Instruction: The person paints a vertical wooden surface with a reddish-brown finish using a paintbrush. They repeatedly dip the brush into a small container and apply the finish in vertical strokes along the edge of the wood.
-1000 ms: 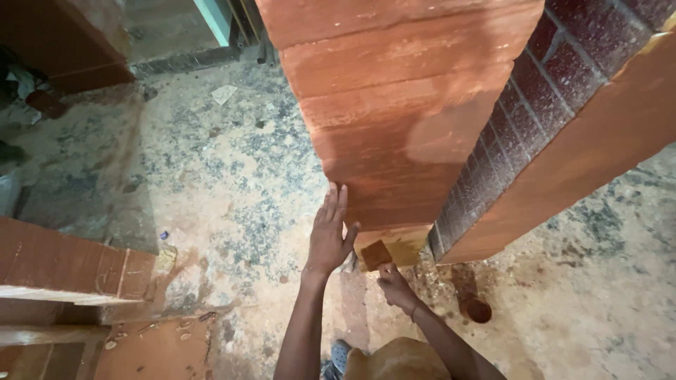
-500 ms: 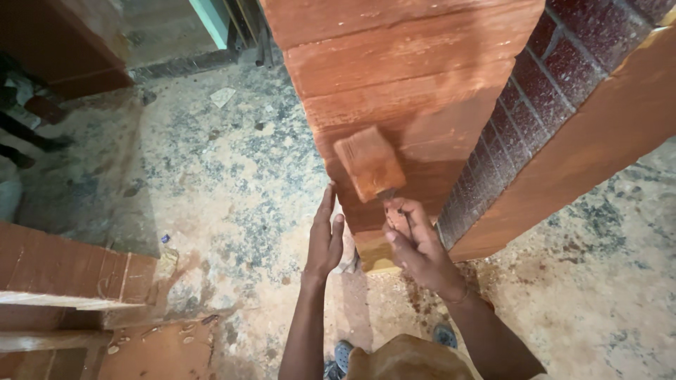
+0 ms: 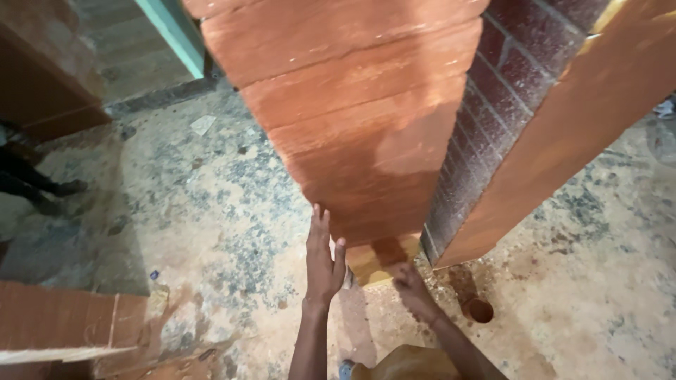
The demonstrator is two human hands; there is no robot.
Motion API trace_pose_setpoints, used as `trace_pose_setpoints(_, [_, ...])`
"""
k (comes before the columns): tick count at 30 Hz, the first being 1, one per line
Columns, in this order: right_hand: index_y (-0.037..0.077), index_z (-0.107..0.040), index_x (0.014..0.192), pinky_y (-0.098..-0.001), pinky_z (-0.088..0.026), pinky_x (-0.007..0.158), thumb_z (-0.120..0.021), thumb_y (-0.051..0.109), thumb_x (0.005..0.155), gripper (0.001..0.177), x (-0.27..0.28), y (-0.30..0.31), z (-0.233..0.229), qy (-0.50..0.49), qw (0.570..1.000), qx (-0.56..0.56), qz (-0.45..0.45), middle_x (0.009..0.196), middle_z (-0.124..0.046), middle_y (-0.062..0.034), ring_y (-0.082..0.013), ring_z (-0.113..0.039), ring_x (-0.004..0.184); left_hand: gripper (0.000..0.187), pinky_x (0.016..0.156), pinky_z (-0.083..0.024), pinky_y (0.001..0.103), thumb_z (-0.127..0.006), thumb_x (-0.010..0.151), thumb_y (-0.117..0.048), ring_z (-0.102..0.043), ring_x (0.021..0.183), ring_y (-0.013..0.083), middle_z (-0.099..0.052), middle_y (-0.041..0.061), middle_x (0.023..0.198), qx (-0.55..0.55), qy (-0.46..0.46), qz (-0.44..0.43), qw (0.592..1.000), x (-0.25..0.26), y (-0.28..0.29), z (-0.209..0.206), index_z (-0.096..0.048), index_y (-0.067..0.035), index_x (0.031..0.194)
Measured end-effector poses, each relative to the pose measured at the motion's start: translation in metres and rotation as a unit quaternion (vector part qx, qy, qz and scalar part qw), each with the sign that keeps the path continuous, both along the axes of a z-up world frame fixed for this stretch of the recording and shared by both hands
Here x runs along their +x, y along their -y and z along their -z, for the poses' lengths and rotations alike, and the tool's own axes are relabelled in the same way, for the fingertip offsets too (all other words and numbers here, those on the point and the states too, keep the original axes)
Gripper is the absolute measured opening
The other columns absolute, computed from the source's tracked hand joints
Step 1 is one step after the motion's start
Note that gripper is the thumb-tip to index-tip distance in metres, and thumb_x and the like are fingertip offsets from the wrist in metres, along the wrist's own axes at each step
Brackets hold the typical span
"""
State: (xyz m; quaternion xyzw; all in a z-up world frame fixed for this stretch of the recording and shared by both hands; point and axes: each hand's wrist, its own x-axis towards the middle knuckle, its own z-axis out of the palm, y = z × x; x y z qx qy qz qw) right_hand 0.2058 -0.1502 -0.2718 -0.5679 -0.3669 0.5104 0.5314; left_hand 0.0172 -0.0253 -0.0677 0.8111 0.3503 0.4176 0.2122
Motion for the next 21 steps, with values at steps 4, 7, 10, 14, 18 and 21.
trace_pose_setpoints(4, [0.007, -0.049, 0.133, -0.0247, -0.048, 0.08, -0.052, -0.008, 0.091, 0.044, 0.059, 0.001, -0.075, 0.042, 0.988, 0.139, 0.059, 0.119, -0.054, -0.003, -0.0113, -0.054, 0.104, 0.061, 0.126, -0.023, 0.053, -0.056, 0.104, -0.023, -0.023, 0.157, 0.0445, -0.024, 0.023, 0.17, 0.043, -0.029, 0.009, 0.999, 0.018, 0.004, -0.003, -0.036, -0.003, 0.159])
trace_pose_setpoints(7, [0.008, -0.047, 0.134, -0.0233, -0.048, 0.088, -0.053, -0.005, 0.092, 0.044, 0.083, 0.02, -0.166, 0.027, 0.984, 0.157, 0.085, 0.126, -0.054, -0.002, -0.0096, -0.054, 0.113, 0.063, 0.125, -0.022, 0.055, -0.059, 0.102, -0.023, -0.023, 0.156, 0.0447, -0.024, 0.022, 0.169, 0.047, -0.05, 0.026, 0.997, 0.034, 0.006, -0.006, -0.037, -0.005, 0.158])
trace_pose_setpoints(10, [0.006, -0.046, 0.136, -0.0227, -0.044, 0.094, -0.055, -0.004, 0.099, 0.04, 0.088, 0.032, -0.231, 0.079, 0.968, 0.215, 0.107, 0.126, -0.053, -0.0051, -0.0111, -0.051, 0.115, 0.065, 0.125, -0.022, 0.055, -0.059, 0.101, -0.025, -0.022, 0.157, 0.0447, -0.023, 0.022, 0.17, 0.052, -0.053, 0.041, 0.996, 0.048, 0.002, -0.01, -0.036, -0.006, 0.158])
trace_pose_setpoints(14, [0.009, -0.045, 0.139, -0.0224, -0.042, 0.065, -0.06, -0.002, 0.099, 0.044, 0.095, 0.028, -0.234, 0.024, 0.966, 0.207, 0.153, 0.108, -0.053, -0.0057, -0.0123, -0.048, 0.083, 0.067, 0.126, -0.018, 0.056, -0.058, 0.103, -0.028, -0.018, 0.158, 0.0466, -0.021, 0.025, 0.17, 0.071, -0.061, 0.034, 0.995, 0.061, -0.003, -0.009, -0.032, -0.005, 0.161])
trace_pose_setpoints(18, [0.008, -0.045, 0.132, -0.0278, -0.051, 0.072, -0.057, 0.002, 0.102, 0.033, 0.091, -0.013, -0.156, 0.096, 0.978, 0.145, 0.114, 0.103, -0.052, -0.0052, -0.0163, -0.053, 0.089, 0.073, 0.125, -0.014, 0.056, -0.058, 0.101, -0.034, -0.019, 0.155, 0.046, -0.021, 0.027, 0.167, 0.064, -0.119, 0.003, 0.991, 0.067, -0.006, -0.005, -0.03, -0.002, 0.16])
trace_pose_setpoints(21, [0.004, -0.03, 0.154, -0.0371, -0.046, 0.097, -0.056, 0.002, 0.099, 0.061, 0.076, -0.006, -0.081, 0.229, 0.96, 0.132, 0.096, 0.141, -0.049, -0.0163, -0.0247, -0.051, 0.125, 0.073, 0.125, -0.014, 0.055, -0.058, 0.1, -0.035, -0.02, 0.156, 0.0447, -0.021, 0.026, 0.168, 0.062, -0.129, -0.011, 0.99, 0.069, -0.008, -0.002, -0.03, -0.003, 0.16])
